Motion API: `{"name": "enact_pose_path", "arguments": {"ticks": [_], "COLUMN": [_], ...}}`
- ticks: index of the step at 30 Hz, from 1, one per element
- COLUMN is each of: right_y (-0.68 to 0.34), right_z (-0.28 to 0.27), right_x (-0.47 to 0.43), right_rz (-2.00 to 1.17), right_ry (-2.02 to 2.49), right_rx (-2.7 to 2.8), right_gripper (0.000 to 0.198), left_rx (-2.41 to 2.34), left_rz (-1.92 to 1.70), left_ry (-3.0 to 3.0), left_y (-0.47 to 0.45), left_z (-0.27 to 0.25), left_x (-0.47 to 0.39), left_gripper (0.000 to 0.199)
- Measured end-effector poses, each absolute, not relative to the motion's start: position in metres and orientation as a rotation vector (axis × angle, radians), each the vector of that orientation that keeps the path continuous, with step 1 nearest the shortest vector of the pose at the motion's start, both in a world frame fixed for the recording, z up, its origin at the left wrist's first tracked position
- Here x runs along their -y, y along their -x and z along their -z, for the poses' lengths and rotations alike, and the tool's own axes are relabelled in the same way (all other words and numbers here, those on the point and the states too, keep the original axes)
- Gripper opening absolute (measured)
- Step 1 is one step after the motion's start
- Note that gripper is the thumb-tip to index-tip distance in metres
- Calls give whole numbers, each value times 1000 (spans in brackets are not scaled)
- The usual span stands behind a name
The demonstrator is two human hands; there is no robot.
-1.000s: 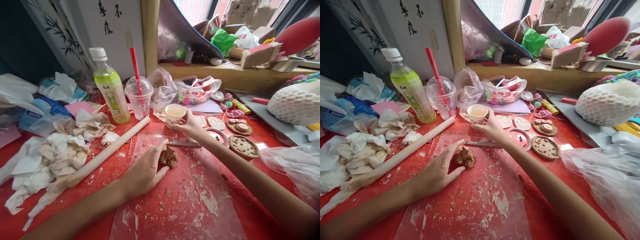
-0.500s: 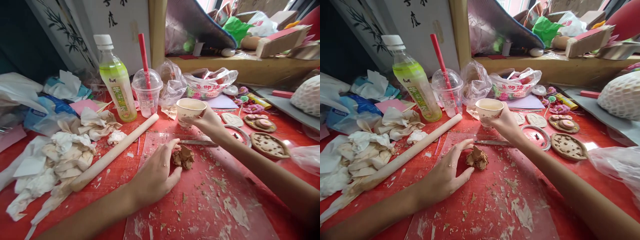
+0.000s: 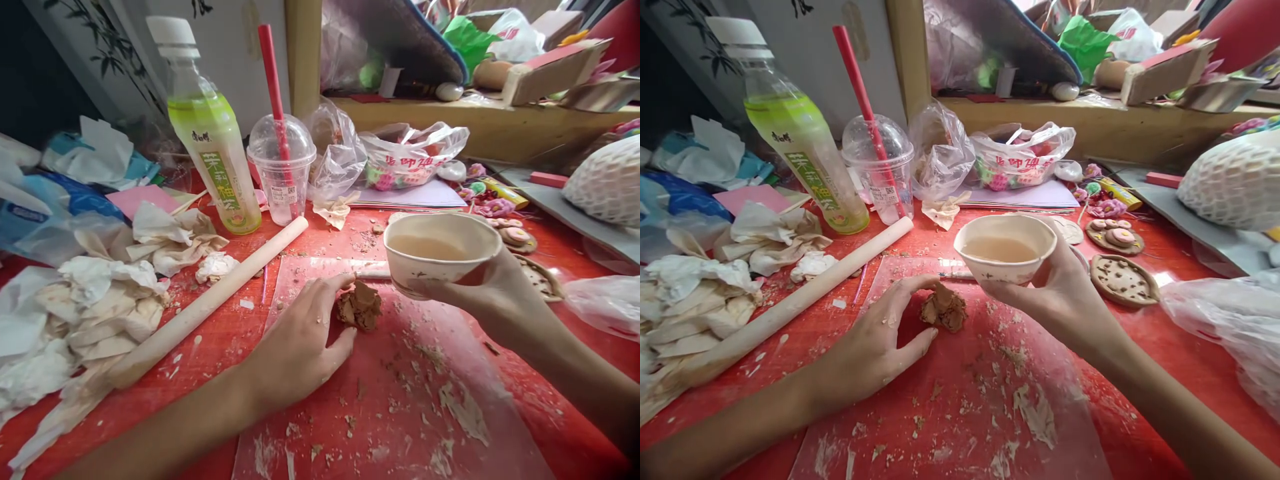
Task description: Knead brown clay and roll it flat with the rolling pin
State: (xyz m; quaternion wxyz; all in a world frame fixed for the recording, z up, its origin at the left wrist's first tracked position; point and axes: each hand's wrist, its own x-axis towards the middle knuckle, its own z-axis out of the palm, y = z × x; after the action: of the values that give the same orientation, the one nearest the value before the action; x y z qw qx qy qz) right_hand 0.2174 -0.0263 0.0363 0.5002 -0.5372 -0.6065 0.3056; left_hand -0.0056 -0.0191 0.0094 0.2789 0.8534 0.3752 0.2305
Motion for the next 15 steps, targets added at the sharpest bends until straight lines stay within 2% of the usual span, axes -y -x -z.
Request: {"name": "enact_pose_path", "arguments": {"ticks": [15], "right_y": [-225], "right_z": [-26], "right_x": [36], "right_rz": [-668], "right_ry": [1379], "right_rx": [1591], "right_gripper": [49], "left_rx": [-1036], "left_rz": [-593], "left_ry": [-2240], "left_y": [5], "left_z": [-14], "left_x": [20], "left_gripper": [41]}}
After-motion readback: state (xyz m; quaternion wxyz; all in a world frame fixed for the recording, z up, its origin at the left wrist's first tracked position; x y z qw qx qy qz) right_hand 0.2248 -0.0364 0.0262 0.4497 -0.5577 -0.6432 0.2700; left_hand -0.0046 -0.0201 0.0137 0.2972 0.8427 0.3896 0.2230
